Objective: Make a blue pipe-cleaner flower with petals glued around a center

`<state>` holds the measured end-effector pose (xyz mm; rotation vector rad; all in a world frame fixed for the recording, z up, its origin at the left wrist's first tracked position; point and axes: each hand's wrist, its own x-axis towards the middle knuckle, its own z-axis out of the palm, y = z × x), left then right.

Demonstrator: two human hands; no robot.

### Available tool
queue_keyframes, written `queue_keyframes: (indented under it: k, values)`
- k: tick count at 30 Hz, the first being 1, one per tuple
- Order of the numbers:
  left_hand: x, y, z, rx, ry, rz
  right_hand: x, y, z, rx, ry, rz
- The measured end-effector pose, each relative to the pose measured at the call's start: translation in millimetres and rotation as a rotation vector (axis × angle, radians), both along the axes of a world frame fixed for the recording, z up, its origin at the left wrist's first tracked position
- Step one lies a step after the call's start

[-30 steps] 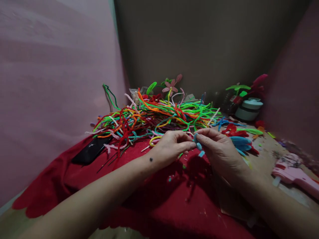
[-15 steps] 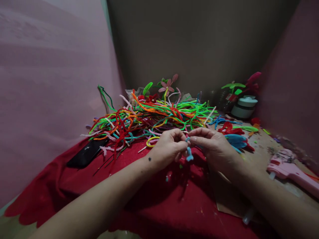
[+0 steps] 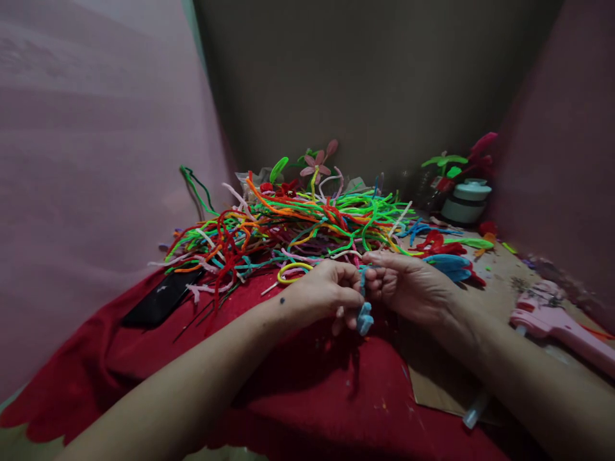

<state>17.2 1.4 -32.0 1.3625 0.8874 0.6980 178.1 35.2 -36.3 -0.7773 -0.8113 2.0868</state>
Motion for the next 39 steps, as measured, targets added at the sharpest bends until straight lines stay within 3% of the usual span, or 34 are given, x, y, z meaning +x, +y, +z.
queue_keyframes:
  k: [4,7,13,15,18,21,24,28,35,39]
  values:
    - [-1,4,-4.0,-0.082,-0.280,0.135,1,3,-1.4,0.110,-0.011,-0.088]
    - [-2,8,-6.2,-0.077,-0.436,0.270,-1,2,-3.1,0.295,-0.100,-0.070]
    - [-2,11,-7.7,-0.084,-0.514,0.491,-9,-12,1.4,0.770,-0.456,0.082]
    - [-2,10,-7.0,-0.095,-0.526,0.546,-11,-15,0.2,0.901,-0.539,0.070]
    - [-2,9,-5.9,-0.130,-0.533,0.565,-12,-15,-4.8,1.058,-0.693,-0.055]
    - [-2,9,-5.8,-0.125,-0.538,0.515,-13,-15,-8.2,0.923,-0.708,-0.101]
    - [-3,11,-6.3,-0.060,-0.558,0.476,-13,-16,-9.3,0.611,-0.496,-0.007]
    - [-5,12,-5.2,0.005,-0.511,0.514,-11,-15,-12.2,0.403,-0.317,0.073]
    - [-4,7,-0.2,0.424,-0.151,0.620,-8,-11,-14.1,0.316,-0.226,0.140]
    - [-10,13,0.7,0.428,-0.155,0.656,-9,-11,-15.6,0.299,-0.216,0.164]
